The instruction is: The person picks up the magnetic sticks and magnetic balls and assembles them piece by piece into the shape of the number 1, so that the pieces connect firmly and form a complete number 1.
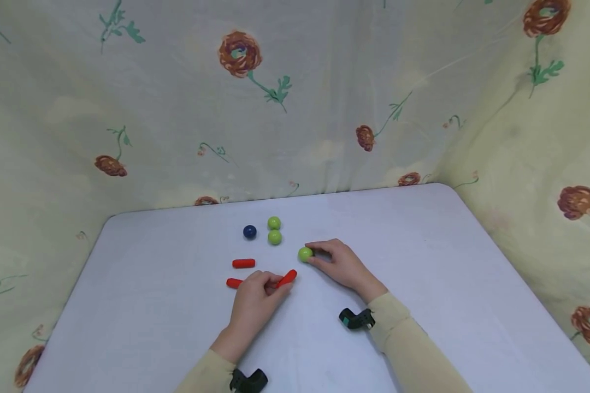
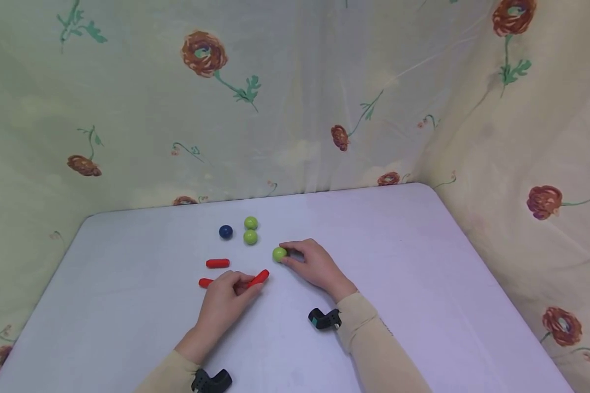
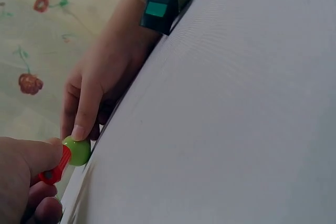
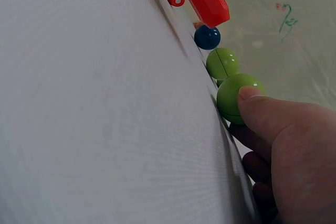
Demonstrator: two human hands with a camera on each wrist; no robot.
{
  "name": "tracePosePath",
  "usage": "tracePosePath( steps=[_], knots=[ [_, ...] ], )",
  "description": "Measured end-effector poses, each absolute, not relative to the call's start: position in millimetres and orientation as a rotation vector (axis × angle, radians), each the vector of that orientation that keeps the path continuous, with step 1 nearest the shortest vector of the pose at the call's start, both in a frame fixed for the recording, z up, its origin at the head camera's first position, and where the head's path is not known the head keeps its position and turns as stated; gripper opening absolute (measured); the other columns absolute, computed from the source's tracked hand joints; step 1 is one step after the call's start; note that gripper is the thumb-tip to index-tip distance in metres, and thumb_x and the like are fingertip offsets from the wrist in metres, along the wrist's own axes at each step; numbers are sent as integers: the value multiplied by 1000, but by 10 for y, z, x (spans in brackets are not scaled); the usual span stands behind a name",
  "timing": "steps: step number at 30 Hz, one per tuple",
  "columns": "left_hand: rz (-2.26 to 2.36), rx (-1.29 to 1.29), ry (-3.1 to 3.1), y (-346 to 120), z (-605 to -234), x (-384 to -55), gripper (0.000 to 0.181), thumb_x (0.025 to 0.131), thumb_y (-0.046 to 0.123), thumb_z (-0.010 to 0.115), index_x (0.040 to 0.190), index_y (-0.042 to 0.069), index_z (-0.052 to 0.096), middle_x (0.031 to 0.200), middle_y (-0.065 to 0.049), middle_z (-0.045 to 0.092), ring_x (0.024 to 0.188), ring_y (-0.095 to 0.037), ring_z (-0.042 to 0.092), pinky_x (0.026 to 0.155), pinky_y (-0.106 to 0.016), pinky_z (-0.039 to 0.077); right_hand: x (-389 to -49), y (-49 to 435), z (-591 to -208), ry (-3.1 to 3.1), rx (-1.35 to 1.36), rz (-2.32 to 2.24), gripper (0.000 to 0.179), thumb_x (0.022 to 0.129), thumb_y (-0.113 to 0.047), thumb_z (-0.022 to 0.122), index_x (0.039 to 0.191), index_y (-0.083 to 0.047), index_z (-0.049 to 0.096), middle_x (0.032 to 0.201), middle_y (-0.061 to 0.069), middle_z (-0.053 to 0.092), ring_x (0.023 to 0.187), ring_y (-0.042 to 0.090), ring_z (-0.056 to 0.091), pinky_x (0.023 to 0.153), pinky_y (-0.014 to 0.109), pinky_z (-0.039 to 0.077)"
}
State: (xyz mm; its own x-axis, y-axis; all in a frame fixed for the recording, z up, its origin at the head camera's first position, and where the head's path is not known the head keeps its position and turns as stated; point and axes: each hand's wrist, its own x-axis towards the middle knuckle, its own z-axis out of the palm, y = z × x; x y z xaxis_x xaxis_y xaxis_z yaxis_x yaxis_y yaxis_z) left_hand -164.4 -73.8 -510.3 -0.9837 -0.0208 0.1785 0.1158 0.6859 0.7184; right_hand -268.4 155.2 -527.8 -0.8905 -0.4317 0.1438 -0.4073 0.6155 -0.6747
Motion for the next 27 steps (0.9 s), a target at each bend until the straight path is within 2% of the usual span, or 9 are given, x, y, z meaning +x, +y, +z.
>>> tracePosePath(
  steps=[20, 27],
  knots=[
    [-1149, -28, -2728, -484, -5154, -1862, 29, 84, 42, 78, 97, 16, 73, 77, 9, 57, 68, -9, 53, 62, -25, 47, -2667, 1567, -5247, 2772, -781, -1135, 39, 92, -37, 71, 130, -28, 66, 126, -12, 62, 118, 11, 54, 102, 41, 43],
    [-1119, -28, -2776, -485, -5157, -1826, 33, 84, 43, 79, 104, 17, 73, 81, 10, 58, 71, -10, 52, 62, -25, 47, -2665, 1564, -5255, 2774, -784, -1126, 40, 92, -37, 70, 131, -28, 65, 126, -11, 62, 117, 12, 54, 101, 41, 43]
  ],
)
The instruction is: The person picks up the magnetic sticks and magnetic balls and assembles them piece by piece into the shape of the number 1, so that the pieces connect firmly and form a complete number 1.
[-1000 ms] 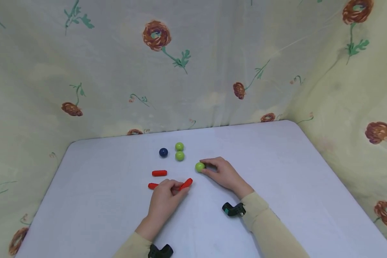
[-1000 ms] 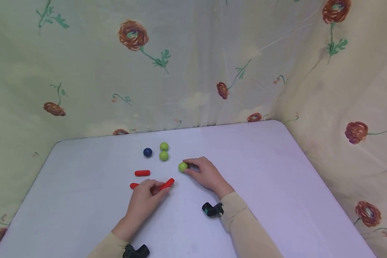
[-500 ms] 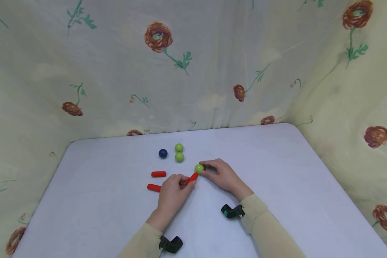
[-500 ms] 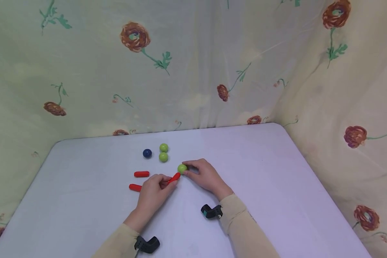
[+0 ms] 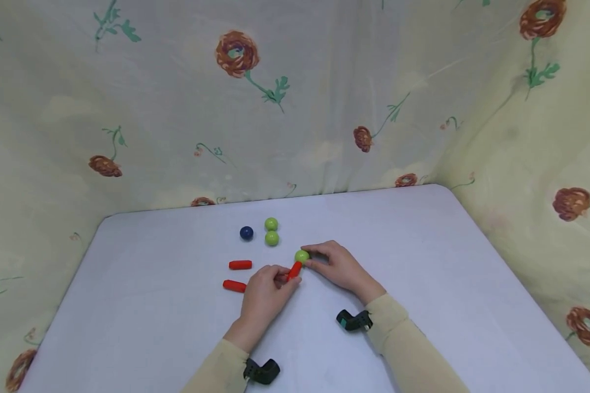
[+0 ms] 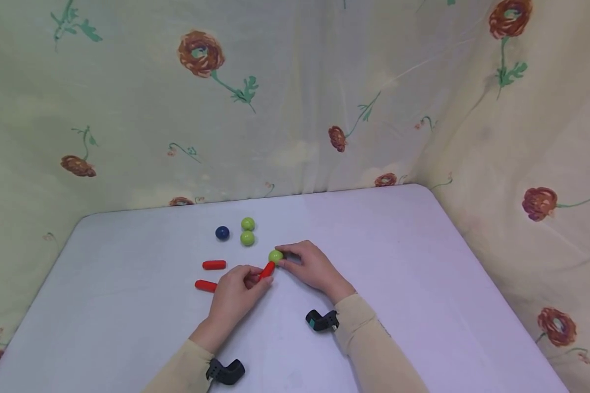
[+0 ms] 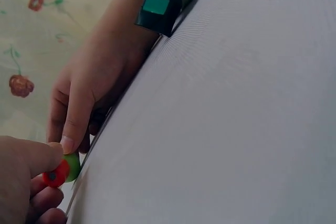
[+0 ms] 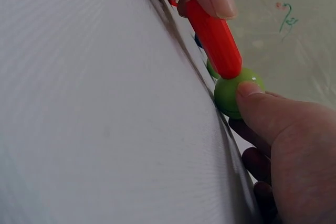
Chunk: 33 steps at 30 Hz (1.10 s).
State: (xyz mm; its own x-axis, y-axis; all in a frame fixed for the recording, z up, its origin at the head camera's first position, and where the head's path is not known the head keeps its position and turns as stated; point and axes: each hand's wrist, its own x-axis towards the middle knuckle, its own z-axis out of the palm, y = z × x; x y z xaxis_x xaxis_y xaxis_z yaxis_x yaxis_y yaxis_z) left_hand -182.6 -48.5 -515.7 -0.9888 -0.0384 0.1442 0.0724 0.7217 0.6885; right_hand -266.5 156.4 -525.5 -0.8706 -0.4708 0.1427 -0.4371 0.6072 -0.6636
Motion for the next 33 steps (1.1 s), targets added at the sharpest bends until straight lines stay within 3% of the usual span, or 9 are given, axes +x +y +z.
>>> tracePosePath(
  steps=[7, 17, 33],
  knots=[
    [-1100, -65, -2793, -512, -5185, -1788, 31, 85, 37, 78, 109, 17, 75, 86, 10, 63, 70, -10, 52, 60, -25, 46, -2658, 1553, -5273, 2772, -803, -1123, 41, 93, -35, 70, 132, -27, 65, 125, -11, 63, 116, 12, 54, 101, 40, 43],
    [-1075, -135, -2846, -538, -5162, -1786, 37, 83, 43, 78, 111, 19, 76, 82, 14, 65, 65, -8, 52, 59, -24, 45, -2642, 1548, -5268, 2779, -822, -1111, 41, 92, -35, 70, 133, -27, 64, 121, -14, 65, 111, 9, 54, 97, 38, 45],
    [-1062, -162, -2870, -523, -5150, -1802, 42, 83, 46, 78, 114, 19, 75, 87, 13, 69, 64, -6, 53, 59, -23, 46, -2664, 1557, -5266, 2777, -736, -1144, 38, 93, -40, 69, 128, -27, 67, 122, -12, 63, 117, 12, 55, 100, 41, 44]
  ],
)
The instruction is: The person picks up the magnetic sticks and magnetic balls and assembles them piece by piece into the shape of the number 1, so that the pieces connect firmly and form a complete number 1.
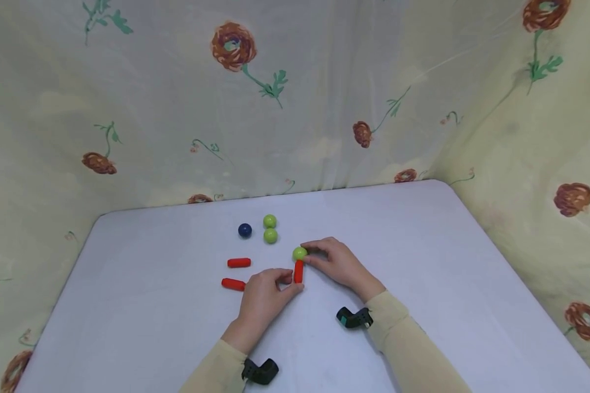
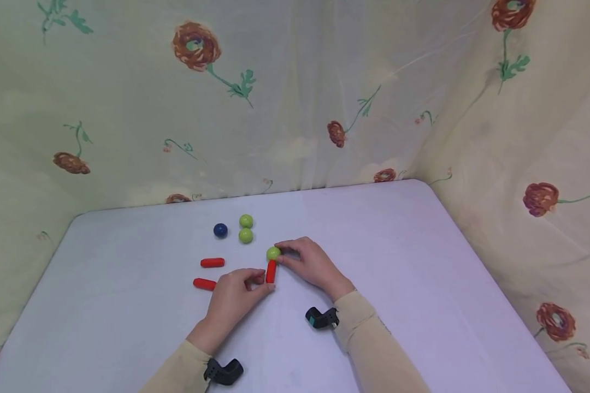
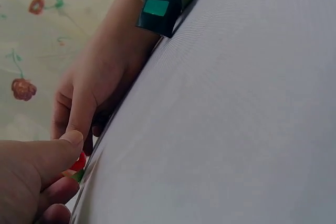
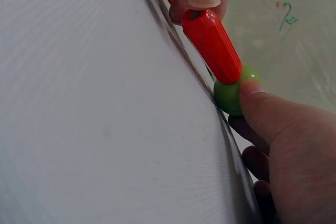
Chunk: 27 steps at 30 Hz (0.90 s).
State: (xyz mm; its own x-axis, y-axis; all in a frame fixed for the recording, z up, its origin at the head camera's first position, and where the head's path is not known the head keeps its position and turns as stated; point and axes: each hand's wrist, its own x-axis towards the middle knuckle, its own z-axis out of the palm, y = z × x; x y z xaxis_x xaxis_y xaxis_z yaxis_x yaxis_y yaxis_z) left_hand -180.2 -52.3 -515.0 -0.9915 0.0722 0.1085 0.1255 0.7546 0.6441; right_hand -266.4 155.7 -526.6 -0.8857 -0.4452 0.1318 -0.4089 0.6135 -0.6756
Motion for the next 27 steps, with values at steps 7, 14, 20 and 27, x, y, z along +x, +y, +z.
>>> tracePosePath(
  steps=[7, 14, 20, 27],
  knots=[
    [-1108, -99, -2872, -694, -4961, -1779, 38, 83, 39, 80, 115, 19, 74, 91, 8, 69, 69, -8, 56, 61, -24, 49, -2666, 1557, -5251, 2771, -743, -1146, 39, 93, -39, 69, 130, -27, 66, 123, -11, 64, 117, 13, 55, 101, 41, 44],
    [-1121, 33, -2816, -1065, -4823, -1947, 34, 85, 32, 79, 115, 17, 73, 94, 6, 68, 75, -14, 55, 64, -29, 49, -2666, 1556, -5254, 2762, -731, -1141, 41, 93, -41, 68, 131, -28, 65, 122, -13, 63, 116, 11, 55, 100, 39, 44],
    [-1194, 173, -2858, -1407, -4730, -2238, 41, 89, 33, 75, 127, 19, 66, 110, 2, 66, 84, -20, 56, 64, -31, 51, -2662, 1557, -5243, 2760, -717, -1144, 41, 93, -40, 68, 132, -28, 65, 119, -14, 63, 112, 10, 55, 98, 37, 45],
    [-1288, 278, -2965, -1632, -4728, -2596, 53, 91, 36, 72, 139, 18, 55, 130, -6, 56, 110, -28, 55, 86, -40, 53, -2675, 1547, -5264, 2761, -731, -1158, 41, 93, -41, 68, 132, -29, 65, 118, -15, 63, 111, 9, 55, 97, 37, 46]
  ],
)
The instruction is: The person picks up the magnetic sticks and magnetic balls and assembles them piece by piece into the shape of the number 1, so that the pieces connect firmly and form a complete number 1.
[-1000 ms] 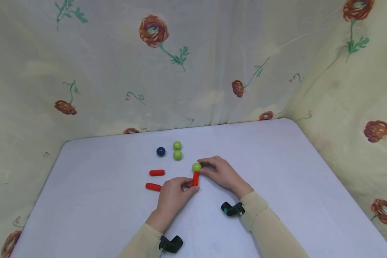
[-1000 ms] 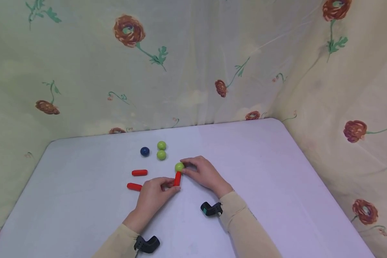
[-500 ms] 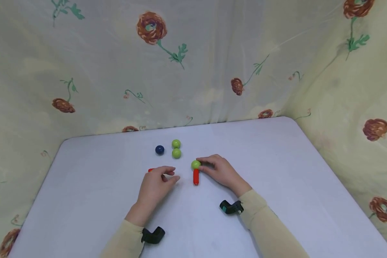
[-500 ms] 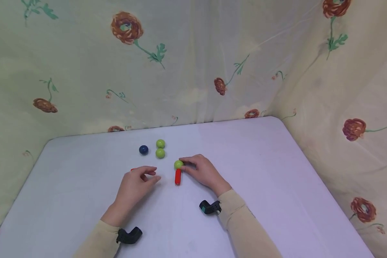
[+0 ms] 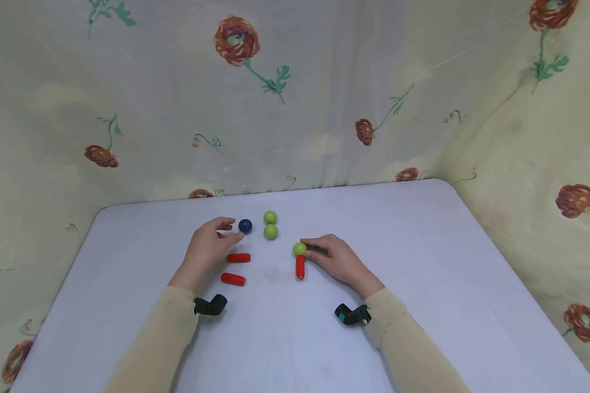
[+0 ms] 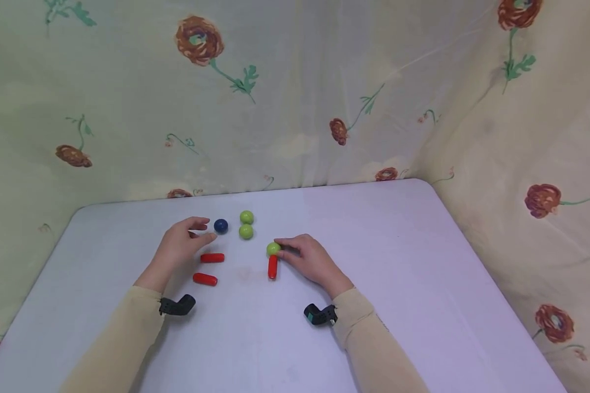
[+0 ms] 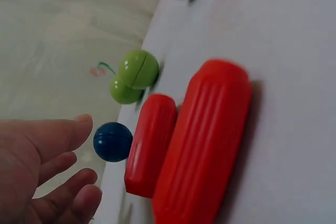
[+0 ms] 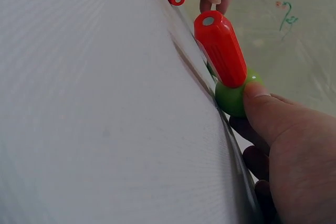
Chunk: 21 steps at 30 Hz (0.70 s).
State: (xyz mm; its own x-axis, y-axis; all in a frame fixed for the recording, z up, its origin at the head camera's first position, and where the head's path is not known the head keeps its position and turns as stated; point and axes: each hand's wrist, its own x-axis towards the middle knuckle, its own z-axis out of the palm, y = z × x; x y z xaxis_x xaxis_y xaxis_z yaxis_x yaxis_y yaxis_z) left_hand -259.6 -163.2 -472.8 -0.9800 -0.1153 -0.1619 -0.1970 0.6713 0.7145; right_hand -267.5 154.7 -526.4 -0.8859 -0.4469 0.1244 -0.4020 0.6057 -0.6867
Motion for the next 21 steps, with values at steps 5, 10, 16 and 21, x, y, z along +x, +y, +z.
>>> tracePosePath(
  steps=[5, 10, 16, 21],
  knots=[
    [1157, -221, 2715, -1664, -4781, -2792, 58, 92, 38, 70, 143, 17, 51, 135, -9, 55, 122, -30, 50, 96, -46, 48, -2677, 1548, -5291, 2761, -724, -1168, 41, 93, -43, 67, 132, -31, 65, 119, -17, 63, 111, 8, 55, 97, 36, 46],
    [1148, -208, 2665, -1638, -4829, -2893, 61, 92, 41, 69, 145, 17, 49, 139, -11, 52, 127, -31, 46, 100, -48, 44, -2675, 1548, -5294, 2764, -729, -1167, 41, 93, -40, 68, 132, -30, 65, 119, -16, 63, 110, 8, 56, 96, 36, 46],
    [1110, -193, 2691, -1583, -4826, -2922, 58, 93, 40, 69, 143, 16, 52, 136, -12, 52, 124, -32, 46, 98, -49, 46, -2674, 1562, -5280, 2769, -715, -1150, 41, 93, -41, 68, 133, -31, 64, 118, -17, 63, 110, 7, 55, 96, 34, 46],
    [1106, -201, 2708, -1579, -4838, -2914, 52, 93, 37, 69, 138, 15, 55, 134, -11, 53, 120, -30, 47, 96, -48, 47, -2679, 1575, -5271, 2763, -728, -1157, 42, 93, -42, 68, 133, -30, 64, 119, -17, 64, 110, 7, 55, 96, 35, 46]
  ],
)
